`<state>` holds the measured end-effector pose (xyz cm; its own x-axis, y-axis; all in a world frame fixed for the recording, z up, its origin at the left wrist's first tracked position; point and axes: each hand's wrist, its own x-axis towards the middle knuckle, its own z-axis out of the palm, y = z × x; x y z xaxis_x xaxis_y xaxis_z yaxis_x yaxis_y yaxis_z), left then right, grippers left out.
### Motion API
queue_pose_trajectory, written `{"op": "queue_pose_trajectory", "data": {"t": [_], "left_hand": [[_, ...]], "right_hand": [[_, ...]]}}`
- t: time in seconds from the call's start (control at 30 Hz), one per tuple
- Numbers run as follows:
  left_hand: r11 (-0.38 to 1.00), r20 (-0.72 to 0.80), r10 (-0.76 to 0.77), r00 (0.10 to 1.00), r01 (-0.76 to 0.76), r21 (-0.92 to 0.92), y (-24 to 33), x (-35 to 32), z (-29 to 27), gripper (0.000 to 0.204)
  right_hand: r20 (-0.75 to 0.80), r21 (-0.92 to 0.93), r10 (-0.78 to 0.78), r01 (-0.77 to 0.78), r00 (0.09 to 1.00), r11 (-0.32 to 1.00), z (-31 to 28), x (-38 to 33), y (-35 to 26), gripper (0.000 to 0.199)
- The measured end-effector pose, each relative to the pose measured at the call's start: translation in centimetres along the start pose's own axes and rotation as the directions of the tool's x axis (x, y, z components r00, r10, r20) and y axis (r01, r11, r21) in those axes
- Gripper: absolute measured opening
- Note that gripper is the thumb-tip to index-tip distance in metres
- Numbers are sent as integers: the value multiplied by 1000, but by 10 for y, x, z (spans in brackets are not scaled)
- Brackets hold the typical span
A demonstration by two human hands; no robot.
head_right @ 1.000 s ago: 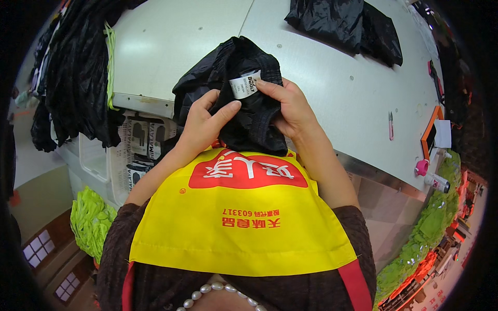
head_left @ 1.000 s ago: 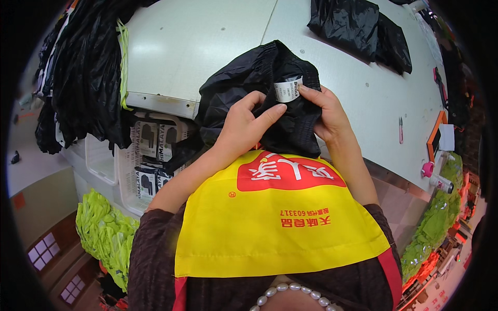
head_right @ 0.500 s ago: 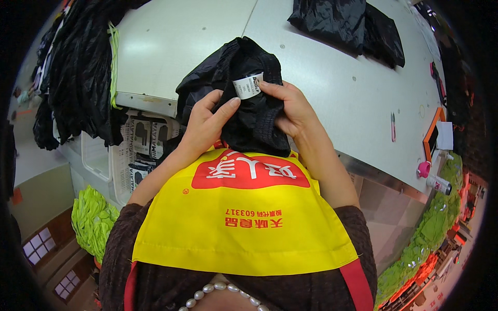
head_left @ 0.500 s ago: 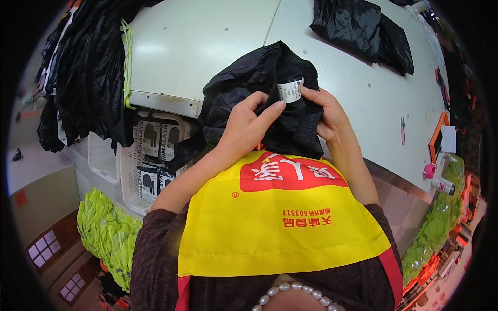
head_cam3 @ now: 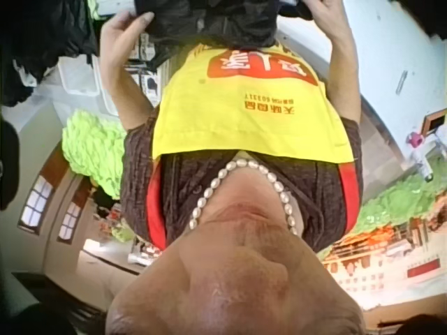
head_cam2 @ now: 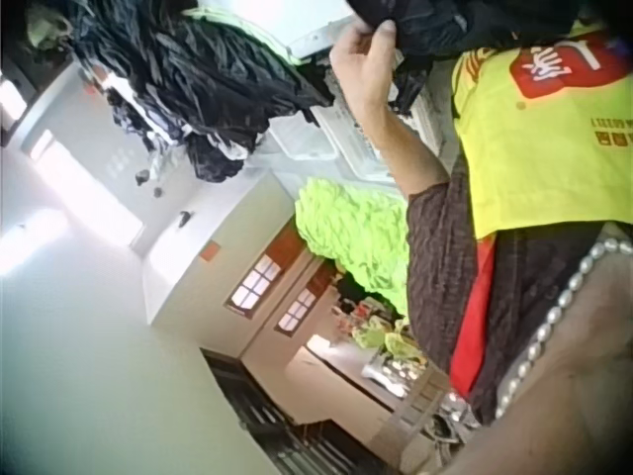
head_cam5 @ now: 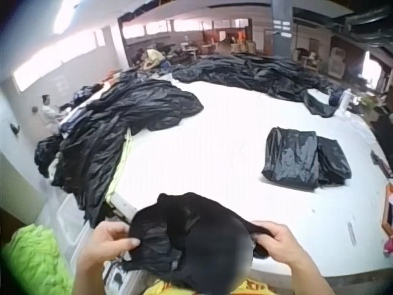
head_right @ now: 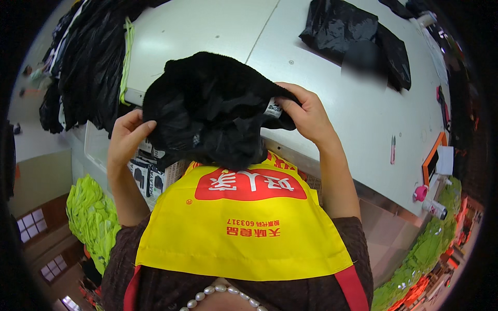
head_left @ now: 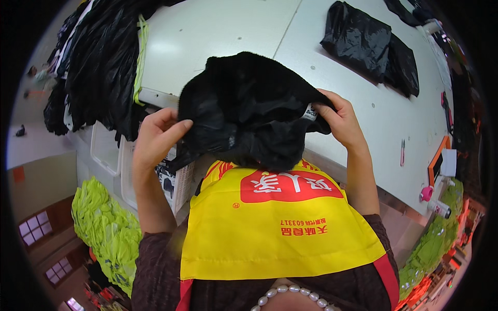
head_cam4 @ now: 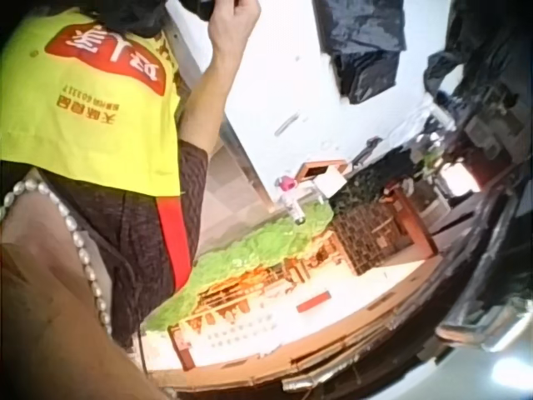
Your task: The person repeatedly folds black garments on a white table, using a small knife to trim edges. They unfold and refold the items multiple times, handling them one at a time and stacking the finished pieces.
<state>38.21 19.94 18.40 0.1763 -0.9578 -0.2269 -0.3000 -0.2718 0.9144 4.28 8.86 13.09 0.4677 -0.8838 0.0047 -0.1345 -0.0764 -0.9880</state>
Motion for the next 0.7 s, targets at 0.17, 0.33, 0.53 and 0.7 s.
{"op": "queue_pose_trajectory", "data": {"t": [0.17, 0.33, 0.53, 0.7], "left_hand": [[686, -27, 453, 891, -329, 649, 58, 12, 2, 80], [585, 318, 475, 820, -565, 582, 63, 85, 31, 91], [888, 369, -44, 928, -133, 440, 55, 107, 36, 47], [928, -124, 73, 990, -22, 372, 25, 79, -12, 39]], "right_hand": [[327, -112, -152, 198, 933, 974, 9, 24, -26, 25], [643, -103, -332, 508, 690, 855, 21, 44, -51, 21], [516, -312, -491, 688, 702, 656, 30, 46, -63, 24], [589, -94, -581, 761, 562, 642, 35, 26, -88, 41]]}}
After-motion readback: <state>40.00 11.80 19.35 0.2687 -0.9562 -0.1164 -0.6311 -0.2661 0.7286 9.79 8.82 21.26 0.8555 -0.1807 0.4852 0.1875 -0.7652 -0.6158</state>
